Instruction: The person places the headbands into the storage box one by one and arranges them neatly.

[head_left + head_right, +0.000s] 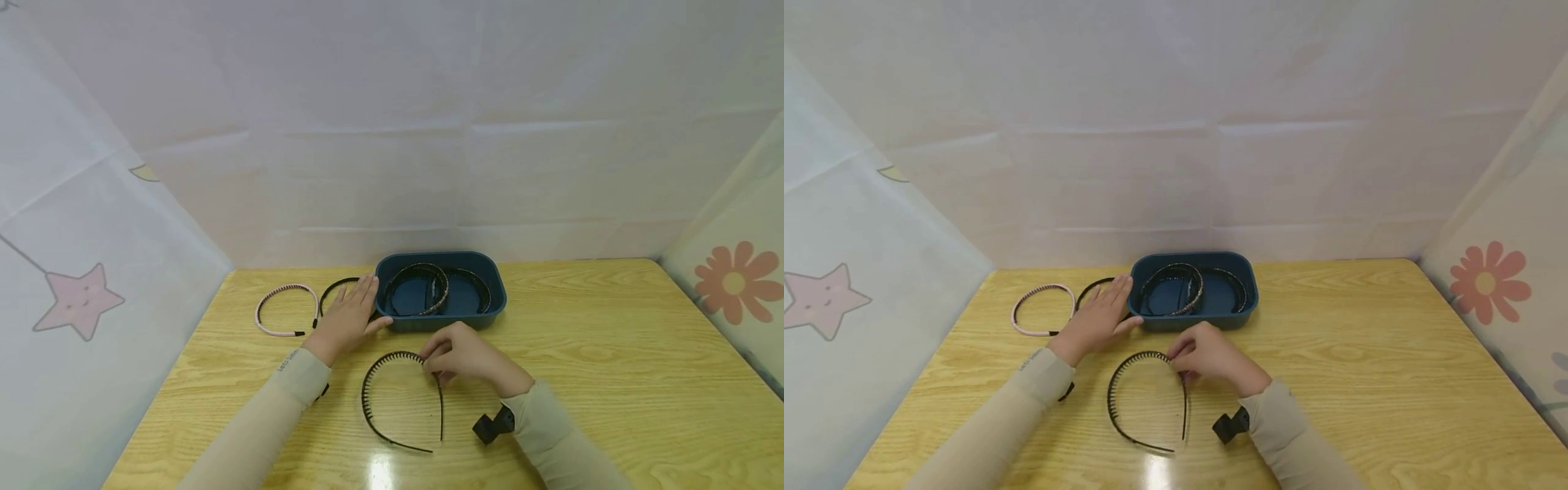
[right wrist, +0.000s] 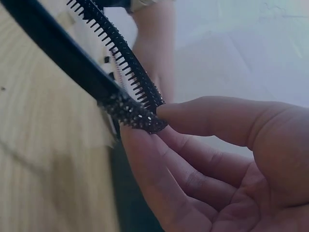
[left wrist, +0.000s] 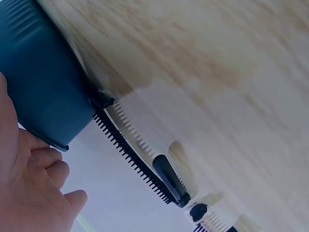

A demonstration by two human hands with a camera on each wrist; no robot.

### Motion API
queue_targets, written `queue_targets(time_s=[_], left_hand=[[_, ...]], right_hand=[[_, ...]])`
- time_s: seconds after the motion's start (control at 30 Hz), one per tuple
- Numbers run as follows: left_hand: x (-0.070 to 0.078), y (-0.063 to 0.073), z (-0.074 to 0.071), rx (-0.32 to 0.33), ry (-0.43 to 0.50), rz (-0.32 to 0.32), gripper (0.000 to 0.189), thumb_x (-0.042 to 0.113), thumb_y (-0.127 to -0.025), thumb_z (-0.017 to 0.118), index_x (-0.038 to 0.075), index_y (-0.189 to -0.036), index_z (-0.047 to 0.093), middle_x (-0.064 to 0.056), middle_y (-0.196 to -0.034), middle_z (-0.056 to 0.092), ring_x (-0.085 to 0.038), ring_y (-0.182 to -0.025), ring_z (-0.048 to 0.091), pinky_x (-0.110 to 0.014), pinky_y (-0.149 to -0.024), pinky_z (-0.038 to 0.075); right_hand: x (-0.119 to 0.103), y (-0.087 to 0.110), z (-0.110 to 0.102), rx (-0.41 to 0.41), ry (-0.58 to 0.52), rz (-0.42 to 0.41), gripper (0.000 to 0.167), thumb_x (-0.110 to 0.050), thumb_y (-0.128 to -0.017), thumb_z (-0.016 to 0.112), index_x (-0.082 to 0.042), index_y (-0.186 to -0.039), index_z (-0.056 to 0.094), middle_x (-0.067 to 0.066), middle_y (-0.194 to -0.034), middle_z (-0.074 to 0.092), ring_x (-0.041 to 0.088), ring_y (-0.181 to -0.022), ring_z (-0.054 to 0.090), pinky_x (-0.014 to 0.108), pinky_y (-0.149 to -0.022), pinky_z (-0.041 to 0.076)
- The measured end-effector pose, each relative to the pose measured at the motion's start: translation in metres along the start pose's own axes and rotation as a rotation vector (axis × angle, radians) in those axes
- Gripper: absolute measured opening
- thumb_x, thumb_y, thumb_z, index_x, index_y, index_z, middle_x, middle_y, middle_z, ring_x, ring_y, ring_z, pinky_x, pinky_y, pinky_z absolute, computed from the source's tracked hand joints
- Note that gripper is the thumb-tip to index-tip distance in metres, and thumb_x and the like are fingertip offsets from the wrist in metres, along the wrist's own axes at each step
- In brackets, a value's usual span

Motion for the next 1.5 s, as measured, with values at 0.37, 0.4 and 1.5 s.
queue_targets(time_s=[0.37,0.4,1.5], left_hand=[[0.001,0.001,0.0,0.014,-0.002,0.007,0.088,0.061,-0.104,0.04,0.002,-0.163,0.01,-0.015,-0.169,0.008,-0.028,-0.156,0.007,-0.056,-0.125,0.012],[0.001,0.001,0.0,0.013,-0.001,0.007,0.088,0.06,-0.104,0.04,0.002,-0.163,0.01,-0.014,-0.169,0.008,-0.028,-0.156,0.007,-0.056,-0.125,0.012],[0.002,0.002,0.001,0.017,-0.014,0.01,0.089,0.062,-0.104,0.038,0.004,-0.163,0.008,-0.014,-0.169,0.008,-0.026,-0.156,0.006,-0.056,-0.125,0.011]], right_hand=[[-0.011,0.012,-0.039,0.114,0.026,-0.005,0.022,-0.008,-0.093,0.071,0.005,-0.111,0.073,0.019,-0.095,0.074,0.03,-0.076,0.072,0.046,-0.072,0.063],[-0.011,0.013,-0.042,0.131,0.027,-0.005,0.022,-0.008,-0.093,0.071,0.005,-0.111,0.073,0.019,-0.094,0.074,0.033,-0.078,0.072,0.047,-0.072,0.063],[-0.003,0.02,-0.115,0.67,-0.334,-0.101,0.04,-0.013,-0.099,0.069,0.007,-0.132,0.062,0.014,-0.112,0.072,0.016,-0.091,0.074,0.028,-0.081,0.061]])
Point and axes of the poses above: each hand's wrist, its own y-axis away from the middle knuckle, its own z-axis out of the palm, x = y × z, the point moved 8 cm from there along -y, towards the middle knuckle
